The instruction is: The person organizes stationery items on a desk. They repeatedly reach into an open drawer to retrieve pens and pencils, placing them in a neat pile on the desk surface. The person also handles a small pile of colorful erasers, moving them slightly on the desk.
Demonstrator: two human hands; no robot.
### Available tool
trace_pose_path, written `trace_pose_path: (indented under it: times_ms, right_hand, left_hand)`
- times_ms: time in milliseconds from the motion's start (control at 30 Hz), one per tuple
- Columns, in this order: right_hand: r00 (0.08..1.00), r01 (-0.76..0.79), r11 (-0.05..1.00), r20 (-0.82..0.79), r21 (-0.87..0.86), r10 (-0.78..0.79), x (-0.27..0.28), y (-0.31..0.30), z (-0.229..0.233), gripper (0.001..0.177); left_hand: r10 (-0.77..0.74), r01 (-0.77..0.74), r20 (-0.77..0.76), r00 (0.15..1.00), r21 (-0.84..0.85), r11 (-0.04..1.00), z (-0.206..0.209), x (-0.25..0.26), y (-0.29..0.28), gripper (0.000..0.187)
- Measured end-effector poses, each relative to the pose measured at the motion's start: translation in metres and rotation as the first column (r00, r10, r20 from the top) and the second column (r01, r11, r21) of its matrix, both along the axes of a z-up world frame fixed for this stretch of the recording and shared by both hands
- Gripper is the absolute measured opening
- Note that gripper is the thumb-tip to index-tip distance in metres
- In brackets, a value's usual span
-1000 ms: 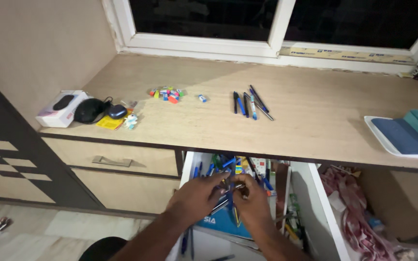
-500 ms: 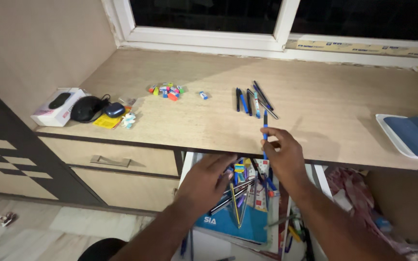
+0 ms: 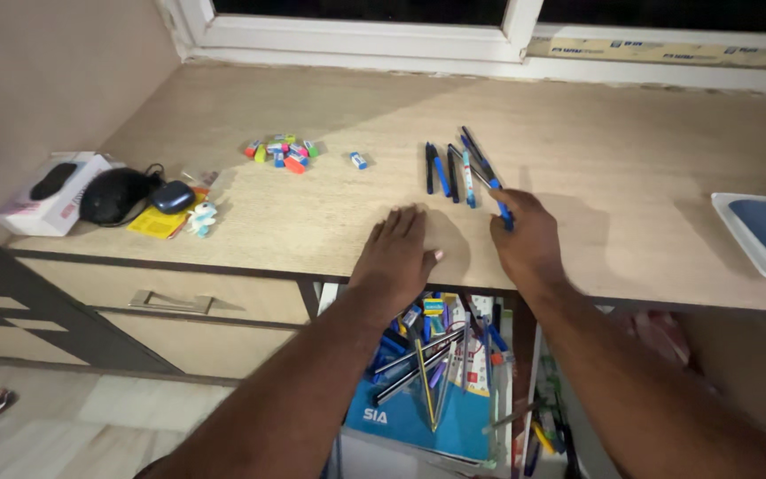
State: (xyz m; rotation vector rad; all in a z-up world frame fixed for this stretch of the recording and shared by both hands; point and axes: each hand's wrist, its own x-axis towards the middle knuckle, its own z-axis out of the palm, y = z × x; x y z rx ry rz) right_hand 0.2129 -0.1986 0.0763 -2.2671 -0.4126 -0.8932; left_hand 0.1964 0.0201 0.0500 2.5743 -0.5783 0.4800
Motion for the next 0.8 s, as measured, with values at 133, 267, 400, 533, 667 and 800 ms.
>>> trace_pose_path:
  times_ms: [133, 267, 400, 533, 667, 800]
  right_hand:
    - [0.997, 0.021, 0.999, -0.071, -0.028, -0.023, 0.016, 0.000, 0.000, 0.040]
    - [0.989, 0.096, 0.982, -0.096, -0.161, -0.113, 0.021, 0.010, 0.005, 0.040]
    - [0.971, 0.132, 0.966, -0.169, -0.221, -0.171, 0.026, 0.013, 0.009, 0.038]
    - [0.965, 0.138, 0.948, -0.176, -0.288, -0.194, 0.026, 0.019, 0.014, 0.039]
    - [0.963, 0.119, 0.954, -0.201, -0.274, -0.178, 0.024, 0.022, 0.018, 0.039]
    - [0.968, 0.100, 0.955, -0.194, -0.279, -0.158, 0.019, 0.024, 0.024, 0.040]
  left_hand:
    - [0.060, -0.057, -0.046, 0.997, 0.063, 0.996, 0.007, 0.013, -0.005, 0.079]
    - [0.112, -0.089, -0.138, 0.984, 0.162, 0.983, 0.023, 0.019, -0.009, 0.080]
    - [0.127, -0.094, -0.208, 0.970, 0.159, 0.983, 0.035, 0.028, -0.015, 0.079]
    - [0.118, -0.084, -0.200, 0.973, 0.171, 0.982, 0.039, 0.028, -0.014, 0.077]
    - [0.102, -0.062, -0.233, 0.967, 0.175, 0.983, 0.042, 0.029, -0.017, 0.074]
    - [0.077, -0.040, -0.207, 0.975, 0.179, 0.983, 0.042, 0.031, -0.016, 0.073]
